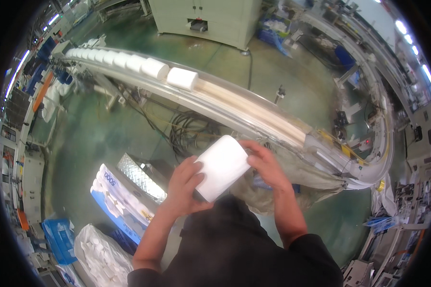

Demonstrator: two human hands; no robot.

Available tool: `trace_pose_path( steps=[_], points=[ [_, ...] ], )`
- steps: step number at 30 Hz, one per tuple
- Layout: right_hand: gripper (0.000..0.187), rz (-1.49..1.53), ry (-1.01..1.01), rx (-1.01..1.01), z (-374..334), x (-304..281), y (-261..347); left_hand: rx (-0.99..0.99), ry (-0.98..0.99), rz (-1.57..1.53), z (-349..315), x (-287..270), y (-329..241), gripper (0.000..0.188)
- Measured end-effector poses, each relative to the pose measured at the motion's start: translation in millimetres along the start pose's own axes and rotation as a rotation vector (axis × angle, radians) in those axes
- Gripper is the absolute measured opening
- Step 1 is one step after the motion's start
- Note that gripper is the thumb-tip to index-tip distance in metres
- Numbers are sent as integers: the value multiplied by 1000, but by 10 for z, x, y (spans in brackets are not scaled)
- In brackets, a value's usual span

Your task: The person takes paper rolls from a large bag and places them onto a curved conveyor belt system.

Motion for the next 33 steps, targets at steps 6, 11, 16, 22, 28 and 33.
trace_pose_path(
  steps=[6, 11, 16, 22, 28, 33],
  points=[
    [56, 116, 9, -113, 3, 12, 45, 134, 35, 52, 38, -63, -114, 95],
    [60, 94, 26, -129, 39, 85, 98, 65, -13, 5, -6, -113, -26, 95],
    [65, 103, 33, -117, 55, 132, 115, 53, -51, -72, -13, -197, -4, 96],
    [82, 120, 8, -129, 44, 185, 204, 4, -92, -193, 56, -291, 43, 98],
    [99, 135, -25, -109, -92, 341, 242, -253, 149, -462, 135, -421, 218, 98],
    [111, 47, -59, -92, -209, 685, 199, -306, 63, -681, 126, -591, 307, 97]
  ],
)
Point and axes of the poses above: each hand's wrist, its own z-axis towards the middle knuckle, its own x-axis out of the palm, y = z × x, the point moved 8 cm from there along z, towards the middle knuckle, and after that the axes turned 1 degree about -z, right-handed, at the moved point
